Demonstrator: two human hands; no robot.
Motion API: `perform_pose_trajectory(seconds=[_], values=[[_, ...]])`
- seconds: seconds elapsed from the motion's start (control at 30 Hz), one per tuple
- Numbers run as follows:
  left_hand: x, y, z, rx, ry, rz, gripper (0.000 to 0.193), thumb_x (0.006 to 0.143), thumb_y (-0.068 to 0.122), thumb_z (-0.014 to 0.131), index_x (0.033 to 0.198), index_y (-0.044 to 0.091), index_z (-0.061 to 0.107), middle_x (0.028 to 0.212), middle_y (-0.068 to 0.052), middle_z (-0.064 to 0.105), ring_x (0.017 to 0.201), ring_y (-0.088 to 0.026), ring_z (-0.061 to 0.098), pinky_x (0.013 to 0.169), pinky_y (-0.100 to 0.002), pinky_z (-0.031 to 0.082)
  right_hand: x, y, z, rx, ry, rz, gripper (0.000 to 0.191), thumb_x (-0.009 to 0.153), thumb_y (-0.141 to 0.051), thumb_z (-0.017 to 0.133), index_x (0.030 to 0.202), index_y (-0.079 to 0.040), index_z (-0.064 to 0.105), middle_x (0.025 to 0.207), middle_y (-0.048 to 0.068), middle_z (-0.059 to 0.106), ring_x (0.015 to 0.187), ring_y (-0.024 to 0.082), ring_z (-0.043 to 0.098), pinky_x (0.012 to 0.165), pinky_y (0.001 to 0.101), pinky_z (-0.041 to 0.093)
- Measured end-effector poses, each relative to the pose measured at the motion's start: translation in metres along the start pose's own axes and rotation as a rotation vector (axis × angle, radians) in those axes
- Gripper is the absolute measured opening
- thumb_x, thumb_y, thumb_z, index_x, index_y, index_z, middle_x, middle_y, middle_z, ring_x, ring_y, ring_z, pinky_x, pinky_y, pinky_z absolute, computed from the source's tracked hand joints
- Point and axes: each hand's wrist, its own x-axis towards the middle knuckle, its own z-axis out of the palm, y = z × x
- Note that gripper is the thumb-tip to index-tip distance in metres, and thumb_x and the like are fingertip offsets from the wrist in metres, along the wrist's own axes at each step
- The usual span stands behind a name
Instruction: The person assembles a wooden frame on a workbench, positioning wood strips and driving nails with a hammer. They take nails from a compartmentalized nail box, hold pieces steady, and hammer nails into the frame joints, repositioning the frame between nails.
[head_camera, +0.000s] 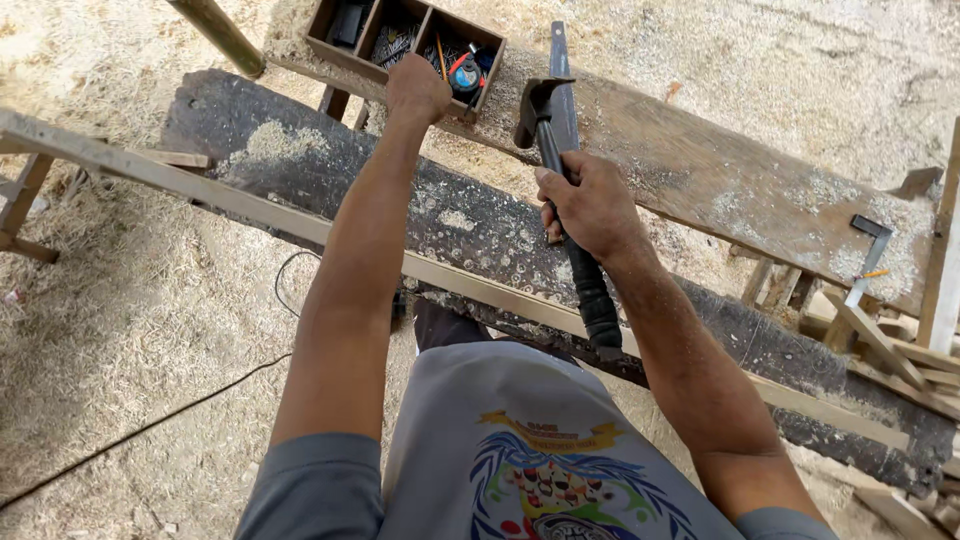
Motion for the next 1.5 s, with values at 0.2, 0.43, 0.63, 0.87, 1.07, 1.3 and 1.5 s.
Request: perform_pose_trajectory(seconds=[0.2, 0.43, 0.63, 0.87, 1.07, 1.3, 1.5], values=[[0.1, -0.021, 0.041, 0.089, -0.017, 0.1, 0.024, 0.085, 0.013, 0.067, 0.103, -0.004, 0.069, 0.111, -0.03, 0.067, 0.103, -0.045, 0.067, 0.087, -0.049, 0.056, 0.1, -0.026, 0.039, -0.075, 0.058, 0.05, 0.022, 0.1, -0.02, 0.061, 0.093, 0.001, 0.063, 0.069, 0.004, 0.063, 0.051, 0.01, 0.061, 0.045, 0.0285, 0.051], [0.151, -0.045, 0.095, 0.225, -0.142, 0.2, 0.023, 0.099, 0.015, 0.058, 0.097, 0.001, 0.076, 0.109, -0.022, 0.072, 0.094, -0.038, 0.074, 0.076, -0.048, 0.062, 0.181, -0.021, 0.088, -0.091, 0.099, 0.215, 0.023, 0.1, -0.022, 0.061, 0.093, -0.001, 0.065, 0.063, 0.004, 0.064, 0.05, 0.011, 0.061, 0.047, 0.03, 0.051], [0.179, -0.046, 0.12, 0.437, -0.179, 0.28, 0.021, 0.097, 0.016, 0.061, 0.097, 0.007, 0.08, 0.102, -0.017, 0.076, 0.092, -0.032, 0.076, 0.072, -0.043, 0.064, 0.218, -0.01, 0.106, -0.094, 0.118, 0.267, 0.021, 0.099, -0.021, 0.061, 0.093, -0.001, 0.065, 0.061, 0.005, 0.063, 0.047, 0.012, 0.061, 0.047, 0.0311, 0.051], [0.202, -0.058, 0.127, 0.339, -0.274, 0.276, 0.02, 0.095, 0.013, 0.061, 0.095, 0.006, 0.08, 0.1, -0.018, 0.075, 0.095, -0.035, 0.075, 0.079, -0.045, 0.062, 0.236, -0.002, 0.114, -0.005, 0.133, 0.278, 0.022, 0.1, -0.021, 0.06, 0.095, 0.0, 0.062, 0.062, 0.004, 0.063, 0.048, 0.011, 0.061, 0.046, 0.0294, 0.05], [0.204, -0.073, 0.121, 0.312, -0.329, 0.342, 0.017, 0.088, 0.01, 0.065, 0.096, 0.002, 0.078, 0.106, -0.024, 0.073, 0.099, -0.04, 0.073, 0.084, -0.047, 0.06, 0.237, 0.007, 0.112, 0.052, 0.18, 0.331, 0.021, 0.1, -0.02, 0.06, 0.1, 0.001, 0.065, 0.063, 0.005, 0.063, 0.048, 0.011, 0.058, 0.045, 0.0285, 0.048], [0.206, -0.072, 0.096, 0.249, -0.433, 0.185, 0.019, 0.088, 0.013, 0.068, 0.098, -0.002, 0.075, 0.106, -0.026, 0.074, 0.101, -0.041, 0.073, 0.085, -0.047, 0.061, 0.24, 0.007, 0.106, 0.096, 0.2, 0.351, 0.021, 0.101, -0.019, 0.059, 0.105, 0.0, 0.067, 0.065, 0.002, 0.063, 0.049, 0.009, 0.06, 0.044, 0.0262, 0.05], [0.215, -0.084, 0.077, 0.056, -0.392, 0.1, 0.024, 0.095, 0.029, 0.072, 0.102, 0.007, 0.08, 0.104, -0.024, 0.075, 0.098, -0.04, 0.072, 0.086, -0.049, 0.057, 0.249, 0.014, 0.108, 0.276, 0.192, 0.319, 0.017, 0.1, -0.014, 0.064, 0.097, 0.003, 0.065, 0.063, 0.005, 0.062, 0.048, 0.01, 0.057, 0.043, 0.0253, 0.048]])
